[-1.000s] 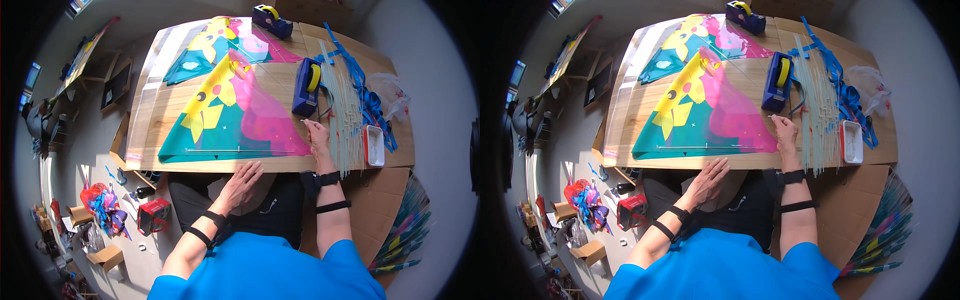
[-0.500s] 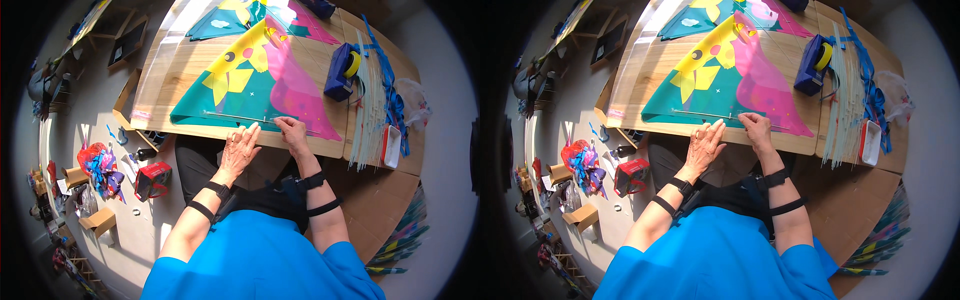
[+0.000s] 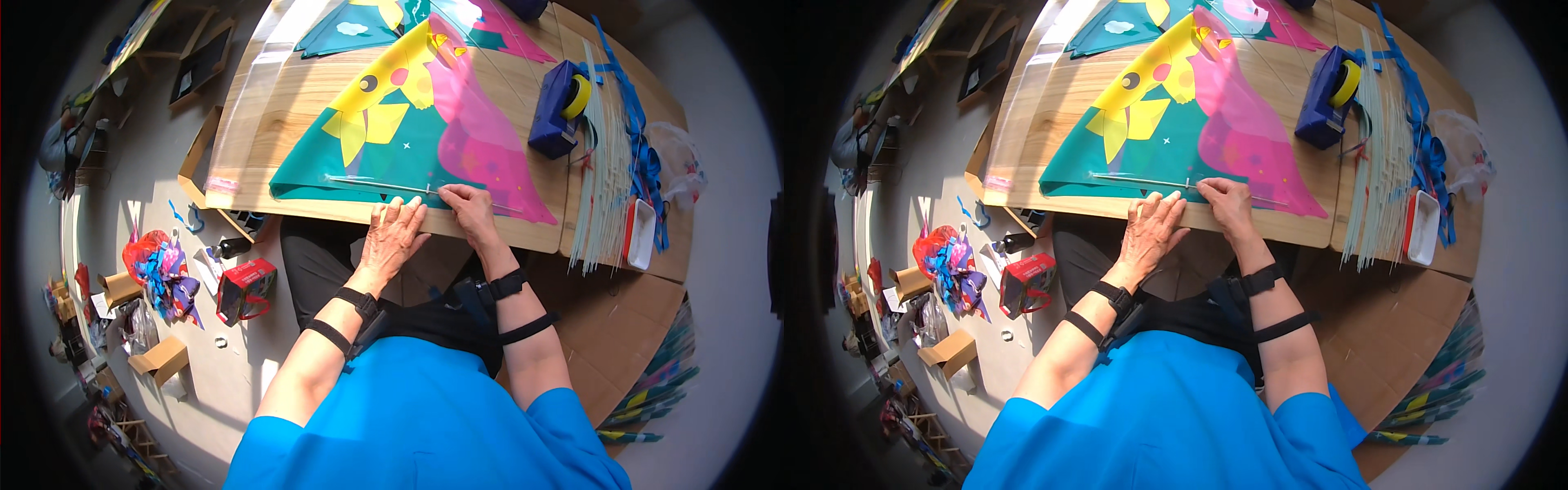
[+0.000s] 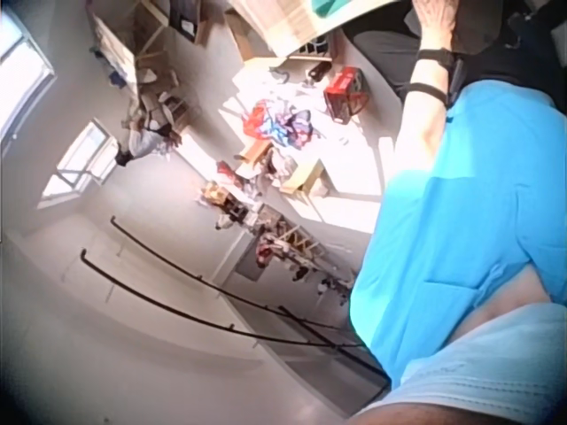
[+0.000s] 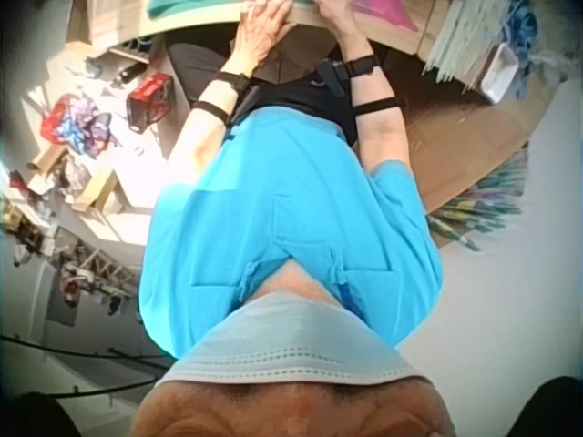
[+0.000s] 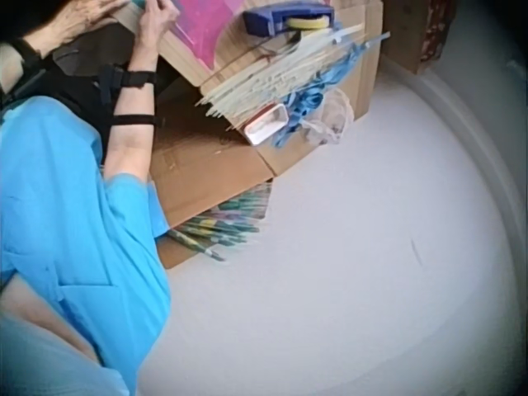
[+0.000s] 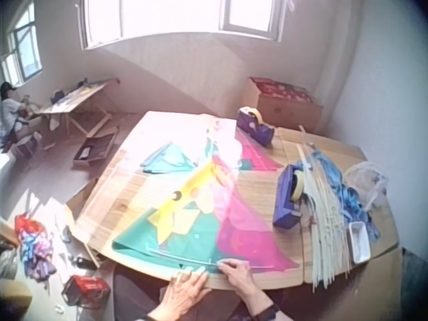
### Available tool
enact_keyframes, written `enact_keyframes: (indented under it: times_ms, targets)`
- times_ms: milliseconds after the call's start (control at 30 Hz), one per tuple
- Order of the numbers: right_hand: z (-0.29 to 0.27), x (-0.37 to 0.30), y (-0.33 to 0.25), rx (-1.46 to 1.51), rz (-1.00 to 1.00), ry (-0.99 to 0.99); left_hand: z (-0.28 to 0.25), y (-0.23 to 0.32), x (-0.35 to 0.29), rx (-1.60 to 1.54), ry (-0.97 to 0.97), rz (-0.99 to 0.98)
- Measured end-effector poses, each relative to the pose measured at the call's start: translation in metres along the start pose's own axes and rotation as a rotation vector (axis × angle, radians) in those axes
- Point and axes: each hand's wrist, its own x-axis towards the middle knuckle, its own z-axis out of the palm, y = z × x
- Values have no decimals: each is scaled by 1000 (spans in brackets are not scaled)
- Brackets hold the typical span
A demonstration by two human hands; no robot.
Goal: Assembling a decorative kite by attaching support rods to the printed fabric.
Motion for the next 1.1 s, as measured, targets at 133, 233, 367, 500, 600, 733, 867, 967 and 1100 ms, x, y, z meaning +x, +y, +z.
enact_keyframes:
  times_ms: [133, 233, 367, 500, 600, 733, 867, 967, 1100]
  targets:
    - [1, 2, 1, -5, 22, 10, 1, -1, 3, -24, 2, 4]
    - [1, 1, -2, -18, 28, 9, -2, -1, 4, -29, 6, 5]
    - [1, 3, 2, -49, 26, 20, -4, 1, 5, 4, 8, 2]
    - [2, 7, 11, -82, -17, 43, -5, 3, 7, 22, 10, 3]
    - [2, 9, 14, -105, -21, 54, -2, 4, 8, 23, 22, -1]
    - [2, 9, 14, -107, -1, 59, 1, 6, 10, 24, 21, -9]
    - [3, 9, 14, -120, -27, 75, 4, 9, 9, -2, 10, -28]
    - [5, 7, 12, -149, -56, 94, 5, 9, 11, -1, 2, -32]
    - [10, -2, 0, -392, -163, 181, 2, 12, 12, -12, -40, -53]
